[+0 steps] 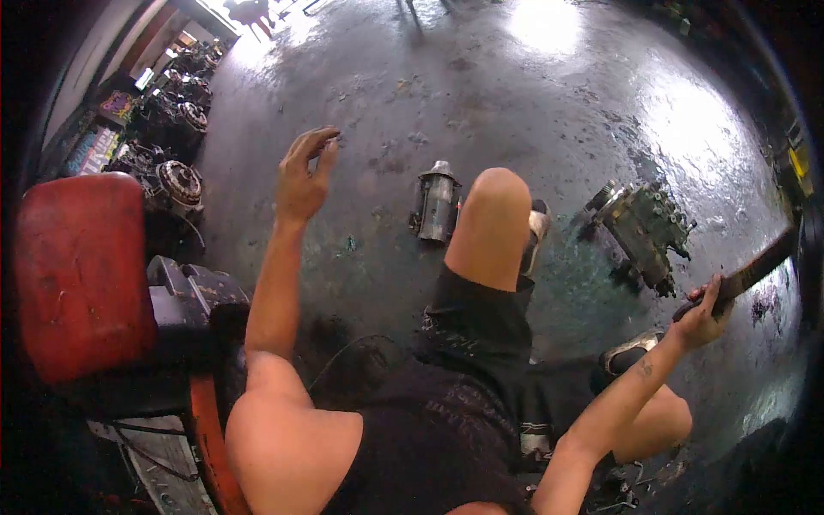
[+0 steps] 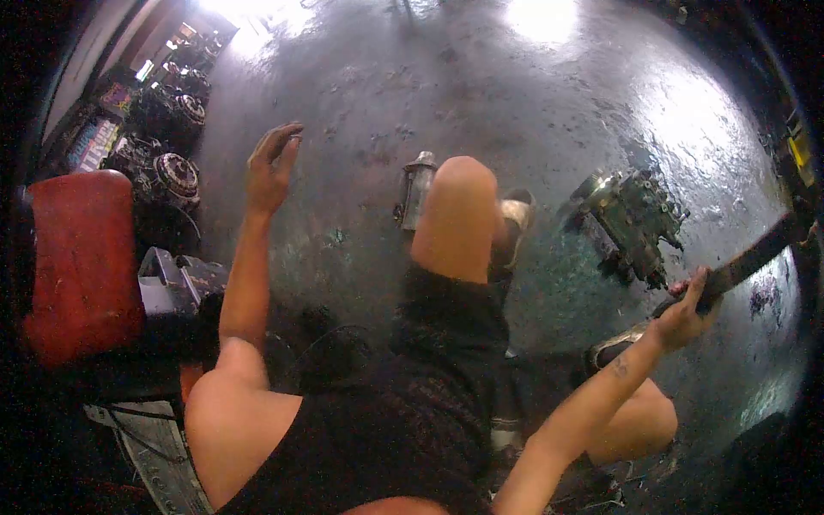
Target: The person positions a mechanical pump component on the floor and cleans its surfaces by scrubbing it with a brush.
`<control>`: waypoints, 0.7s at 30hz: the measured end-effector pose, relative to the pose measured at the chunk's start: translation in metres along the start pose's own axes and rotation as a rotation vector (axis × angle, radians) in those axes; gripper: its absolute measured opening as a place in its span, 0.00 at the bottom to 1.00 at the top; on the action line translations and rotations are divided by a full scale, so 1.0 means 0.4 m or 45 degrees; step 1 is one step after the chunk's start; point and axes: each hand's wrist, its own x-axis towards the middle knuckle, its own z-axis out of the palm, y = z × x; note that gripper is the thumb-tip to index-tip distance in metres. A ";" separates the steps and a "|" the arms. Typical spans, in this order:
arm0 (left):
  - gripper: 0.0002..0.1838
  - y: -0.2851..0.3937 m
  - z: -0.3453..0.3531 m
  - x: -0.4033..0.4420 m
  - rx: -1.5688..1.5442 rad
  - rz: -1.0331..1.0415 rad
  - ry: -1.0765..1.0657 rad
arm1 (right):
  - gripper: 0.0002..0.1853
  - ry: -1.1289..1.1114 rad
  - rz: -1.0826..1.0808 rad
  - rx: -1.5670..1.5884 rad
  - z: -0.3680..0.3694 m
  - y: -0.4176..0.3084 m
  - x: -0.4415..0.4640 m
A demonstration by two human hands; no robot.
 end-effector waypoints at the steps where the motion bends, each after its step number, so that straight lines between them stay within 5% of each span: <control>1: 0.11 0.015 0.019 0.013 -0.052 0.031 -0.011 | 0.13 0.021 -0.003 0.038 -0.001 0.010 0.008; 8: 0.10 0.069 0.101 0.136 0.178 0.399 -0.044 | 0.16 0.007 0.181 0.025 0.061 0.105 0.003; 12: 0.09 -0.043 0.153 0.062 0.180 0.095 -0.380 | 0.19 0.011 0.276 -0.014 0.140 0.123 0.001; 16: 0.12 -0.226 0.203 -0.277 0.408 -0.299 -1.287 | 0.17 -0.048 0.272 0.078 0.241 0.166 0.089; 18: 0.16 -0.212 0.182 -0.439 0.196 -0.428 -1.669 | 0.17 -0.114 0.242 0.064 0.284 0.173 0.118; 21: 0.18 -0.227 0.167 -0.706 0.045 -0.510 -1.905 | 0.16 -0.213 0.140 0.074 0.337 0.146 0.131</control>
